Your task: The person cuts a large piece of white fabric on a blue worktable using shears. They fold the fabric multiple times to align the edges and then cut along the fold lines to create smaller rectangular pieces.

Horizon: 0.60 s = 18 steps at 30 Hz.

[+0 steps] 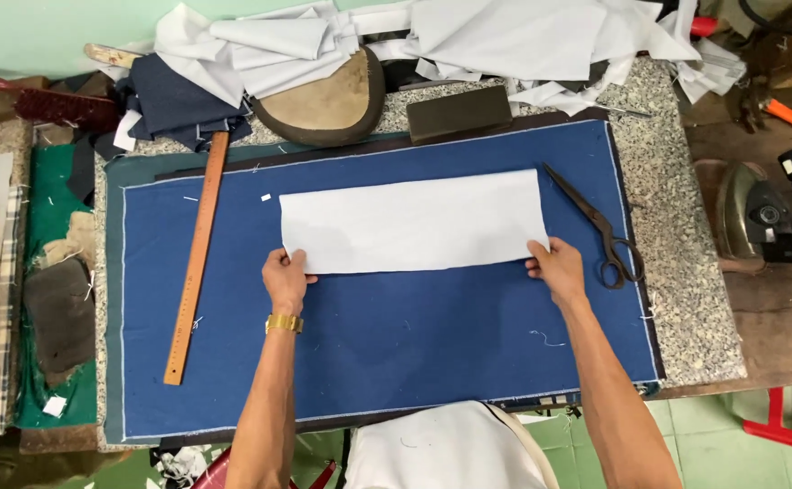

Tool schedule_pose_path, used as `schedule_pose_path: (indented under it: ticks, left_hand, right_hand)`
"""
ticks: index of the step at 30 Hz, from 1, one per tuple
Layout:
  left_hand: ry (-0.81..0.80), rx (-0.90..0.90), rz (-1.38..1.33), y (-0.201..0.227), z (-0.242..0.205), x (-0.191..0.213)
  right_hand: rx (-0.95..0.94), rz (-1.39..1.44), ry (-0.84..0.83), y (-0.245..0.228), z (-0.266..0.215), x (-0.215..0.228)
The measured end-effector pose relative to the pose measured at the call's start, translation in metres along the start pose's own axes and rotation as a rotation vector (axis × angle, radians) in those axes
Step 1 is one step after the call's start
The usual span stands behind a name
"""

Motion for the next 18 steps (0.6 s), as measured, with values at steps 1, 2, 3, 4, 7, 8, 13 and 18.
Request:
schedule_pose_path:
  ticks: [1,2,3,4,7,8,13,18]
  left_hand:
    - [0.004,0.001,-0.003,0.006,0.003,0.006]
    - [-0.025,-0.049,-0.002,0.014,0.004,0.009]
    - [-0.053,-0.099,-0.001,0.022,0.006,0.011]
    - [-0.056,-0.093,-0.004,0.030,0.008,0.016]
    - [-0.068,-0.134,0.026,0.054,0.017,0.033]
    - [-0.064,-0.172,0.085,0.060,0.021,0.040]
    - [-0.048,-0.428,0.487,0.064,0.028,0.056]
    - [0.103,-1.013,0.813,0.084,-0.059,0.001]
  right_hand:
    - [0.003,-0.003,-0.003,0.002,-0.010,0.002]
    - [0.010,-0.006,-0.029,0.006,-0.021,0.003]
    - [0.016,-0.009,-0.055,0.009,-0.032,0.005]
    - [0.014,-0.014,-0.052,0.017,-0.047,0.005]
    - [0.006,-0.047,-0.149,0.046,-0.091,-0.008]
    - [-0.051,-0.048,-0.222,0.066,-0.106,-0.018]
    - [-0.264,-0.167,-0.537,0.102,-0.179,-0.053]
    - [0.265,-0.499,-0.024,0.080,-0.162,-0.019]
Point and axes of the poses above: each hand's wrist, its own z-axis towards the middle knuckle, its own x-axis out of the back of the hand, y = z × x, the point moved 8 cm from there along z, towards the middle knuckle, and after that the axes turned 12 degrees about -z, right-handed, at the moved point
